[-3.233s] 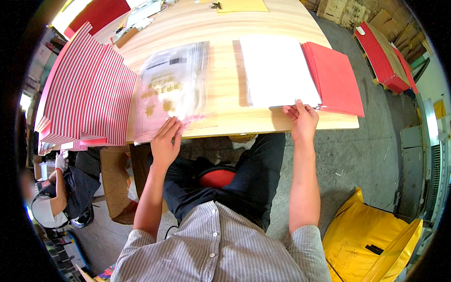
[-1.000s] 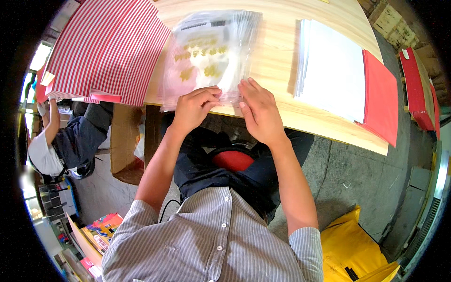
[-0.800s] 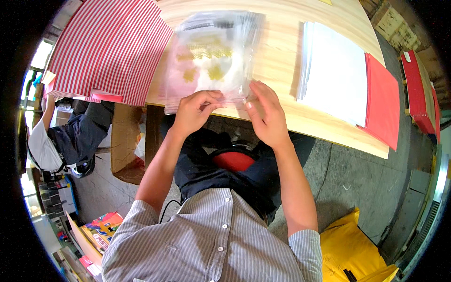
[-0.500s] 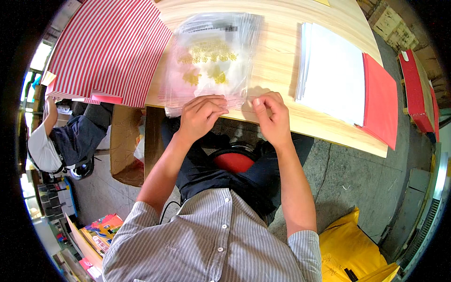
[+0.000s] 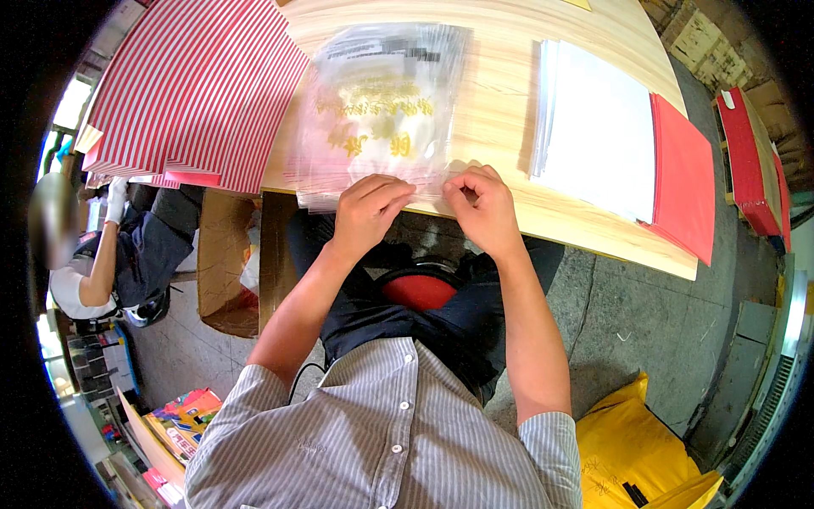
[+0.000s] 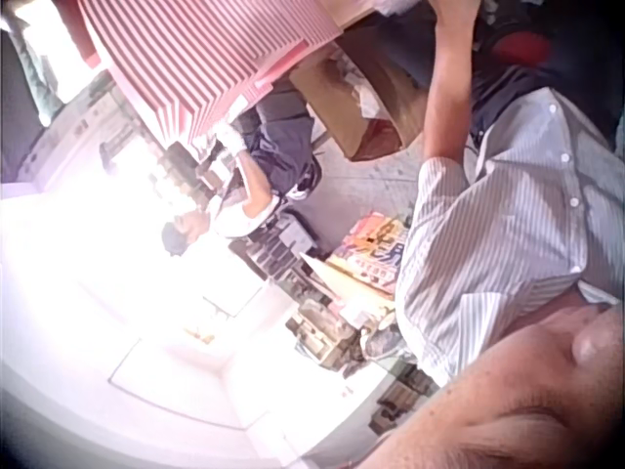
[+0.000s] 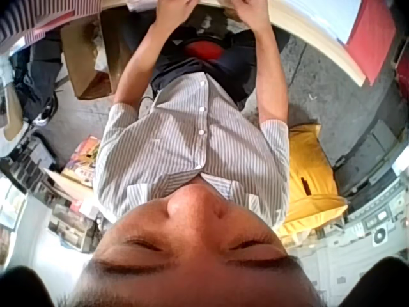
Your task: The person sits at a table and repeatedly inserts white and red folded papers into clear plastic sleeves. They handle the items one at a time, placing the finished units into a stack on the table. The process involves picking up a paper, opening a sleeve, inserting the paper, and stacking the result.
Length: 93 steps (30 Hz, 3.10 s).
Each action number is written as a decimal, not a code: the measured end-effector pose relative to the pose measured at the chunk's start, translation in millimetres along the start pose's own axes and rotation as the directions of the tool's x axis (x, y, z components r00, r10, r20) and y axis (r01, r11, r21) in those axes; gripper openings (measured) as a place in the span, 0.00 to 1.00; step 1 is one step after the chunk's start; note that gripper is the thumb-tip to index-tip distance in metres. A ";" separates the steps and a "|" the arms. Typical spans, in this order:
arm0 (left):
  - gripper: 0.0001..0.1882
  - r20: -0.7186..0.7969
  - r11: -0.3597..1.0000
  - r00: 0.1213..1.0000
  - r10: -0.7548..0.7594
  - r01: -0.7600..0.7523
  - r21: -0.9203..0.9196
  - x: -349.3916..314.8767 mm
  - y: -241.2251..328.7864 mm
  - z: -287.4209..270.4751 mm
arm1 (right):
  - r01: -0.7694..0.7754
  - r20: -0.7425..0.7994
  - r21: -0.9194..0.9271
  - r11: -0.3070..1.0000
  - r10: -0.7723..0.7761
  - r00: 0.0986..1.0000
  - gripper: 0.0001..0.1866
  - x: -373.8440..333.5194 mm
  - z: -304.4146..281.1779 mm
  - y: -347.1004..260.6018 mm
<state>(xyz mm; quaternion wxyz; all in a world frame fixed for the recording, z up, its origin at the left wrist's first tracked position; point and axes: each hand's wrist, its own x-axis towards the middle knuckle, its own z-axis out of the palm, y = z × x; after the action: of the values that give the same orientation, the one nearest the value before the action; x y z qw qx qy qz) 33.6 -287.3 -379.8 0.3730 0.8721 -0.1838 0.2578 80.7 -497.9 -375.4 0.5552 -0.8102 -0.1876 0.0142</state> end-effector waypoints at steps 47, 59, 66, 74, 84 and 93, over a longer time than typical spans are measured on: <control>0.35 0.334 0.794 0.859 -0.388 0.127 0.595 9.0 -71.8 -67.6 | -0.386 -0.029 0.289 0.876 0.411 0.911 0.10 13.1 -13.8 0.2; 0.31 0.325 0.736 0.846 -0.424 0.113 0.667 31.6 -96.7 -61.8 | -0.329 -0.148 0.143 0.933 0.349 0.925 0.12 26.7 -14.8 12.8; 0.31 0.288 0.682 0.918 -0.274 -0.026 0.731 24.7 -105.2 -59.3 | -0.210 -0.315 0.148 0.966 0.248 0.916 0.32 19.1 -5.0 2.2; 0.27 0.088 0.874 0.993 -0.084 0.031 0.485 25.2 -69.7 -91.1 | -0.114 -0.380 0.085 0.990 0.138 0.915 0.27 13.4 -2.8 21.5; 0.23 -0.145 0.796 0.955 0.260 -0.126 0.592 90.7 54.1 -332.3 | 0.149 -0.158 -0.404 0.902 -0.230 0.960 0.19 12.0 -13.3 6.8; 0.19 0.193 0.534 0.956 0.220 -0.283 0.797 130.1 39.6 -384.9 | 0.136 -0.095 -0.241 0.961 -0.163 0.982 0.17 14.1 -7.1 8.8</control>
<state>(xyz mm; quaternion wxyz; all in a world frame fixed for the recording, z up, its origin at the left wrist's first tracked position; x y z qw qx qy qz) -3.0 -43.0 -54.9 -0.1189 0.9175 -0.1802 0.3341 98.0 -502.4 -378.1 0.4656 -0.8527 -0.2164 -0.0963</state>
